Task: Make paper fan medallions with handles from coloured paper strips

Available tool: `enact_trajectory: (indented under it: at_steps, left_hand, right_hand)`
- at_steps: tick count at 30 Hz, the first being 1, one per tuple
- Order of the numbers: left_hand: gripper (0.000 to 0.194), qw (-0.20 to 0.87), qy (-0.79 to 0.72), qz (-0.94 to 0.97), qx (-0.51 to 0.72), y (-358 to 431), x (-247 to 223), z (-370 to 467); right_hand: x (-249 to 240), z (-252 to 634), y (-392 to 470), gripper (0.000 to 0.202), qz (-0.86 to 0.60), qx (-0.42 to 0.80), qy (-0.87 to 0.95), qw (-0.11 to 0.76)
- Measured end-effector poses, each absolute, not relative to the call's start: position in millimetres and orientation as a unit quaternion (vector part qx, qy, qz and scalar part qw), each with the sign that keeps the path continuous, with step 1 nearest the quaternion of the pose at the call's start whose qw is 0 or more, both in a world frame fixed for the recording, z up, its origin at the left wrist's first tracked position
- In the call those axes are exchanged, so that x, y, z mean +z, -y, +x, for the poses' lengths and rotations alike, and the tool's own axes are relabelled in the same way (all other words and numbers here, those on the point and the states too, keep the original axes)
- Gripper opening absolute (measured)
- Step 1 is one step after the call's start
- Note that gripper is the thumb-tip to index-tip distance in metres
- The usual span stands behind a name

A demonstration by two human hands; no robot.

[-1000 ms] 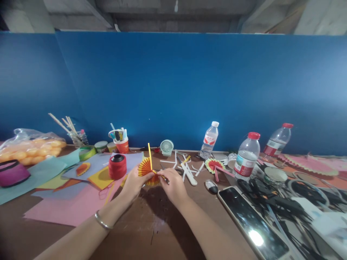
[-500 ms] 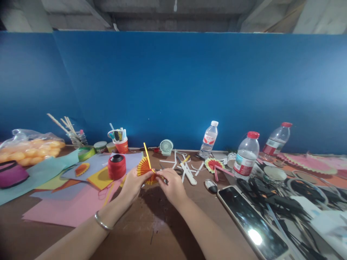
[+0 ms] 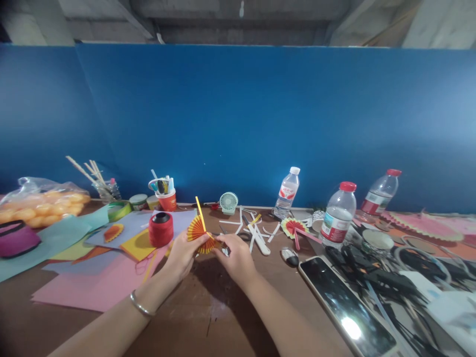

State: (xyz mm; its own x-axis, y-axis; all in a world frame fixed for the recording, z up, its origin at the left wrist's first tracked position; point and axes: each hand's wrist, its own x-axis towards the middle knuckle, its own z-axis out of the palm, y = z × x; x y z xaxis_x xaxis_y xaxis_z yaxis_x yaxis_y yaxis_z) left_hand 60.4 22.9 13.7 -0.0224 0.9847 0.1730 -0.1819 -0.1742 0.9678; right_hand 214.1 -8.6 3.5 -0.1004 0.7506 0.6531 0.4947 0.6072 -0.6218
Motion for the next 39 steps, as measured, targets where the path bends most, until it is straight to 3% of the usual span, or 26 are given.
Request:
enact_trajectory:
  at_steps: [10,18,26,35,39]
  left_hand:
    - [0.03,0.517,-0.392,0.431,0.627,-18.2,16.2,65.1]
    - [0.03,0.516,-0.387,0.436,0.627,-17.9,10.2,67.1]
    - [0.029,0.439,-0.429,0.484,0.624,-16.7,4.2,67.3]
    - [0.033,0.417,-0.435,0.497,0.624,-13.6,5.0,69.1]
    - [0.031,0.414,-0.447,0.509,0.608,-17.0,0.0,65.6]
  right_hand:
    - [-3.8,211.9,8.7,0.018,-0.401,0.067,0.75,0.522]
    - [-1.3,204.5,15.0,0.014,-0.419,0.118,0.74,0.513]
    - [-0.1,200.2,16.3,0.01,-0.468,0.131,0.697,0.527]
    - [-1.1,198.4,16.2,0.016,-0.467,0.108,0.698,0.532]
    - [-0.6,198.5,16.4,0.013,-0.473,0.158,0.678,0.539]
